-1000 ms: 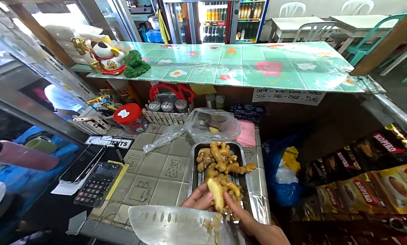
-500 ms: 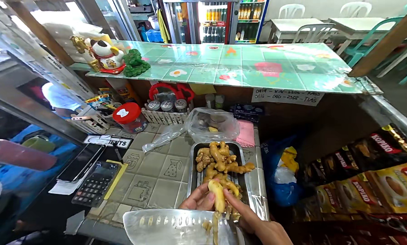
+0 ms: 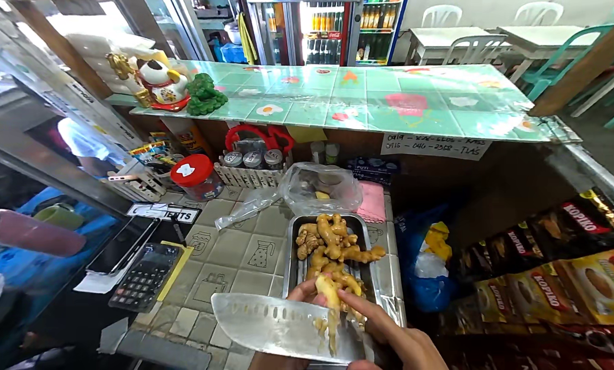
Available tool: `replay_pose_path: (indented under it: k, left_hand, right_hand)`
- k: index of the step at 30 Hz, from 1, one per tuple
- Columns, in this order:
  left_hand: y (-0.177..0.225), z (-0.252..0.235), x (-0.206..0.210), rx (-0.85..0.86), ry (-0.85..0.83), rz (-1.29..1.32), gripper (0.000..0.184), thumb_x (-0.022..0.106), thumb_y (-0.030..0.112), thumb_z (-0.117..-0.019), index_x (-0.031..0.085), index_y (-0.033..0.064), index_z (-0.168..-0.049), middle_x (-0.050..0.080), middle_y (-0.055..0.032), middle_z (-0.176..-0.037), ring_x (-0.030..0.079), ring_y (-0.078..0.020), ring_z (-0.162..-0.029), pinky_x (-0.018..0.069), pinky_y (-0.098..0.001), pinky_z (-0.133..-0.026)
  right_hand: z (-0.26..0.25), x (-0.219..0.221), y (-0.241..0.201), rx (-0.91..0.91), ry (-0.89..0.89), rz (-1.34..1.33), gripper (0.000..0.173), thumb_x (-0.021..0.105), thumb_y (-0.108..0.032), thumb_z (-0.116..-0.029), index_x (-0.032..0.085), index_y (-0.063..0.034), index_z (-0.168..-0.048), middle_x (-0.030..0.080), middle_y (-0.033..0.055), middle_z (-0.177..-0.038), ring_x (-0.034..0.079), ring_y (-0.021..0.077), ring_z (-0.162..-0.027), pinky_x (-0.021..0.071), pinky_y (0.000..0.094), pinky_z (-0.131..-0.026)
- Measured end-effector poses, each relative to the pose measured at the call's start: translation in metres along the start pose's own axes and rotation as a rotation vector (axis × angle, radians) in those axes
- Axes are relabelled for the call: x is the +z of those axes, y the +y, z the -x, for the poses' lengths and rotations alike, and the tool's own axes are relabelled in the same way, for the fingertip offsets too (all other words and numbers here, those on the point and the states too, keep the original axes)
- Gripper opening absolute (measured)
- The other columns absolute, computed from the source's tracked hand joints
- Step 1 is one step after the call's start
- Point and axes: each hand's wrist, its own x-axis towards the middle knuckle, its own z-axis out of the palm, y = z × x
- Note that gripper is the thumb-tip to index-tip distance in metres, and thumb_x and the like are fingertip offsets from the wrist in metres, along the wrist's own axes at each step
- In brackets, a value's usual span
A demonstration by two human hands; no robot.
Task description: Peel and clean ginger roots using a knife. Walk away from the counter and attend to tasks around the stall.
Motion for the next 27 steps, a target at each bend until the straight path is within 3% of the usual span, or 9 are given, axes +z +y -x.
replay_pose_path:
  k: [6, 10, 14, 18, 20, 22, 25, 27]
  left_hand:
    - [-0.003, 0.009, -0.003, -0.008, 0.008, 0.141, 0.039, 0.045, 0.004, -0.1037, 0.046, -0.0032, -0.142, 0.067, -0.0137, -0.125, 0.069, -0.023, -0.107, 0.0586, -0.0396, -0.093]
    - [-0.003, 0.01, 0.002, -0.024, 0.03, 0.16, 0.028, 0.046, -0.002, -0.1017, 0.051, -0.0014, -0.13, 0.072, -0.0131, -0.113, 0.073, -0.0242, -0.099, 0.0599, -0.0433, -0.091]
    - [-0.004, 0.008, 0.012, 0.005, 0.027, 0.044, 0.032, 0.041, 0.001, -0.1019, 0.052, -0.0067, -0.131, 0.069, -0.0089, -0.115, 0.069, -0.0151, -0.103, 0.0582, -0.0335, -0.092]
    - [-0.005, 0.009, 0.004, -0.024, -0.018, 0.103, 0.04, 0.046, 0.004, -0.1036, 0.042, -0.0074, -0.142, 0.067, -0.0149, -0.124, 0.068, -0.0238, -0.11, 0.0571, -0.0438, -0.096]
    - [-0.004, 0.01, 0.001, -0.044, -0.014, 0.098, 0.041, 0.047, 0.002, -0.1032, 0.041, -0.0066, -0.143, 0.067, -0.0144, -0.124, 0.069, -0.0248, -0.109, 0.0577, -0.045, -0.096]
    - [-0.003, 0.013, 0.001, -0.06, -0.006, 0.071, 0.036, 0.045, -0.001, -0.1025, 0.046, -0.0046, -0.138, 0.069, -0.0119, -0.118, 0.07, -0.0225, -0.104, 0.0587, -0.0428, -0.093]
    - [0.001, 0.016, 0.003, -0.069, 0.017, 0.043, 0.021, 0.047, -0.004, -0.1012, 0.06, 0.0055, -0.114, 0.075, -0.0049, -0.101, 0.073, -0.0156, -0.09, 0.0606, -0.0353, -0.087]
    - [0.002, 0.015, 0.002, -0.066, 0.014, 0.058, 0.026, 0.048, -0.004, -0.1002, 0.059, -0.0003, -0.124, 0.074, -0.009, -0.104, 0.073, -0.0182, -0.091, 0.0607, -0.0366, -0.086]
  right_hand:
    - [-0.003, 0.0, 0.004, 0.008, 0.025, -0.004, 0.058, 0.066, -0.046, -0.0976, 0.055, -0.0198, -0.149, 0.071, 0.008, -0.085, 0.059, 0.0202, -0.059, 0.0509, 0.0446, -0.054]
    - [-0.004, -0.003, 0.009, 0.012, 0.008, -0.051, 0.063, 0.066, -0.044, -0.098, 0.049, -0.0191, -0.153, 0.073, 0.0069, -0.099, 0.061, 0.0175, -0.062, 0.0539, 0.042, -0.057]
    - [-0.004, -0.003, 0.006, -0.005, -0.03, -0.118, 0.074, 0.068, -0.043, -0.0971, 0.039, -0.0147, -0.159, 0.068, 0.0091, -0.085, 0.057, 0.0192, -0.062, 0.0519, 0.0426, -0.058]
    - [-0.004, -0.004, 0.007, -0.013, 0.004, -0.093, 0.069, 0.068, -0.043, -0.0971, 0.044, -0.0178, -0.157, 0.071, 0.0082, -0.091, 0.059, 0.0176, -0.062, 0.0534, 0.0405, -0.058]
    - [-0.004, -0.003, 0.008, -0.016, -0.001, -0.102, 0.067, 0.068, -0.042, -0.0973, 0.046, -0.0175, -0.155, 0.068, 0.0078, -0.084, 0.056, 0.0175, -0.059, 0.051, 0.0398, -0.056]
    - [-0.004, -0.005, 0.009, -0.01, -0.007, -0.103, 0.064, 0.067, -0.043, -0.0976, 0.048, -0.0184, -0.154, 0.069, 0.0077, -0.085, 0.056, 0.0172, -0.059, 0.0514, 0.0399, -0.056]
    - [-0.003, -0.007, 0.013, 0.003, -0.008, -0.115, 0.061, 0.066, -0.045, -0.0975, 0.052, -0.0211, -0.151, 0.072, 0.0076, -0.092, 0.058, 0.0164, -0.06, 0.052, 0.0395, -0.057]
    - [-0.003, -0.008, 0.013, 0.001, -0.025, -0.152, 0.063, 0.067, -0.043, -0.0977, 0.049, -0.0196, -0.153, 0.067, 0.0071, -0.083, 0.055, 0.0167, -0.058, 0.0499, 0.0387, -0.055]
